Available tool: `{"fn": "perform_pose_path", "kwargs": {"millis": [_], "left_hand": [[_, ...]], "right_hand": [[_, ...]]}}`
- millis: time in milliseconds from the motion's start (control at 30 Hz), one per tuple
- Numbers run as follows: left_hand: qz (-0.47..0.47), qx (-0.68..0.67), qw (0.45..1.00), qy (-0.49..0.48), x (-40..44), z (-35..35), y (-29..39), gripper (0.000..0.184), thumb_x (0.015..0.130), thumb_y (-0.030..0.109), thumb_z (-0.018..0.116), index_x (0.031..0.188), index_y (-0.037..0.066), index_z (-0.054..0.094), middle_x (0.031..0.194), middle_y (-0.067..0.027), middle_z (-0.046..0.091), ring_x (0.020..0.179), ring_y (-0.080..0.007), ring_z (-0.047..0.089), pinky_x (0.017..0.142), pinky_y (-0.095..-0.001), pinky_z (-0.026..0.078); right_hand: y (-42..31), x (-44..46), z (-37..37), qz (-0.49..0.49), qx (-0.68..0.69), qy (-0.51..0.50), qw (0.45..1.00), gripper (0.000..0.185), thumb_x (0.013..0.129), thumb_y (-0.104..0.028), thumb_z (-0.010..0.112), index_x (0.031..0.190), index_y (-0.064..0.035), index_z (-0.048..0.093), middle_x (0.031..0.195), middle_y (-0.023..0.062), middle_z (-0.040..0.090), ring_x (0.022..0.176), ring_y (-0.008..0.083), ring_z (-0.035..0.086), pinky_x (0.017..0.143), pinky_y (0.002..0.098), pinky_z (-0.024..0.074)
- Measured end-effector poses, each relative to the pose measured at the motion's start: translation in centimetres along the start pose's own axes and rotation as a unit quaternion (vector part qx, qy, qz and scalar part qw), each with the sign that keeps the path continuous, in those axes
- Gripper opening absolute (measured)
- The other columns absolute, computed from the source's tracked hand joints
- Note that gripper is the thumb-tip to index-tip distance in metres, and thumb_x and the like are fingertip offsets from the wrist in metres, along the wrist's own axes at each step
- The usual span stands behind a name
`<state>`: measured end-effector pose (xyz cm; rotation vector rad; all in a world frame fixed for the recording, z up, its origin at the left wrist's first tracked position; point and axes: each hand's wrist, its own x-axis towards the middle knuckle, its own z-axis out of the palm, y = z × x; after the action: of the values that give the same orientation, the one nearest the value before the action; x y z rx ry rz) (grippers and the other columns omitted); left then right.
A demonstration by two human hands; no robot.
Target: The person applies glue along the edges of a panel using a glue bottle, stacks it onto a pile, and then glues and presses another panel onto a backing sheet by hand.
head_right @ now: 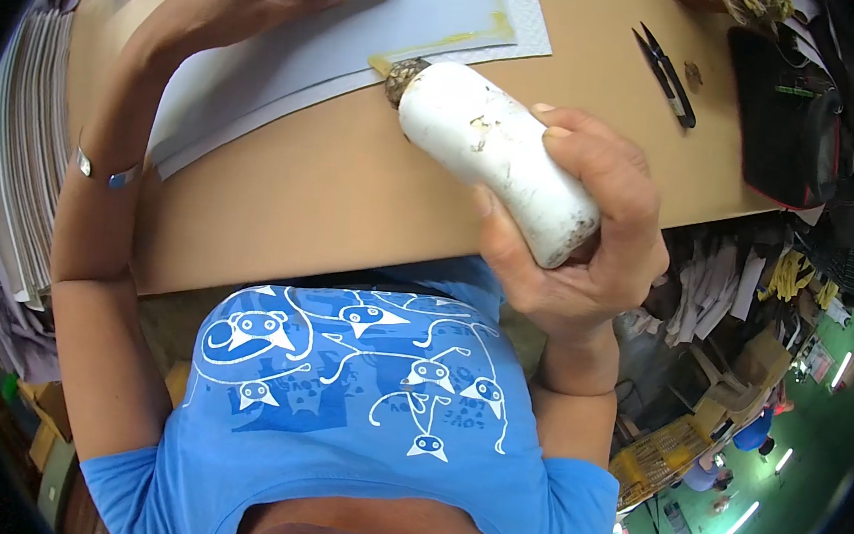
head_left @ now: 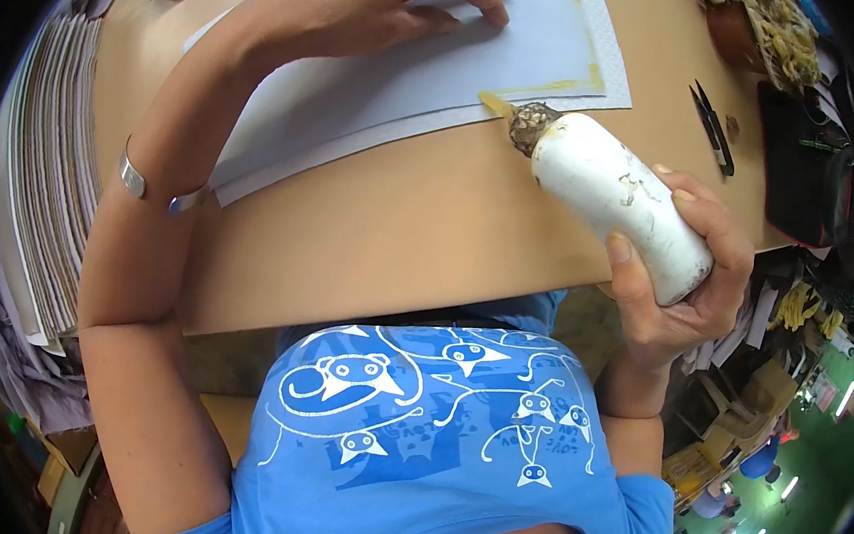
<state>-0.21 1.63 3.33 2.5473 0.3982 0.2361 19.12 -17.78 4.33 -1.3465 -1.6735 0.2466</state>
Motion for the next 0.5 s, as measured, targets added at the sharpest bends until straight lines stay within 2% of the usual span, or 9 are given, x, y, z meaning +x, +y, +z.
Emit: {"fn": "perform_pose_path", "kwargs": {"millis": [133,267,400,500], "left_hand": [[0.003,-0.001,1.0,-0.016,-0.2,0.0,-0.5,0.026,0.075,0.009,0.058,0.101,0.012,0.059,0.115,-0.0067,0.048,0.108,-0.0254,0.04,0.094,-0.0372,0.033],[0.026,0.06,0.998,-0.013,-0.7,-0.5,-0.1,0.027,0.078,0.017,0.057,0.105,0.015,0.058,0.117,-0.0055,0.046,0.109,-0.0258,0.039,0.094,-0.0397,0.032],[0.047,0.119,0.992,0.015,-0.3,0.7,-1.1,0.029,0.08,0.025,0.054,0.108,0.017,0.056,0.119,-0.0045,0.045,0.11,-0.0262,0.039,0.093,-0.0415,0.031],[0.068,0.129,0.988,0.043,1.0,1.6,-1.8,0.03,0.081,0.027,0.054,0.109,0.018,0.055,0.119,-0.0041,0.045,0.11,-0.0266,0.039,0.093,-0.0418,0.031]], "right_hand": [[-1.1,0.3,1.1,-0.006,0.002,-0.014,1.0,0.046,0.058,0.001,0.069,0.098,-0.0008,0.047,0.09,0.0195,0.057,0.083,0.0277,0.058,0.072,0.0333,0.048],[-1.5,0.1,2.2,-0.021,0.033,-0.035,0.999,0.047,0.058,0.002,0.069,0.099,-0.0005,0.047,0.089,0.0189,0.057,0.083,0.028,0.059,0.072,0.0334,0.0487],[-0.6,0.0,1.8,0.039,0.063,0.0,0.997,0.043,0.06,0.002,0.066,0.098,-0.0003,0.046,0.091,0.0172,0.055,0.085,0.0273,0.057,0.076,0.0352,0.0469],[0.0,-0.1,1.0,0.084,0.092,0.069,0.99,0.04,0.062,0.001,0.064,0.098,0.0002,0.045,0.093,0.0176,0.054,0.089,0.0262,0.056,0.079,0.036,0.0451]]}}
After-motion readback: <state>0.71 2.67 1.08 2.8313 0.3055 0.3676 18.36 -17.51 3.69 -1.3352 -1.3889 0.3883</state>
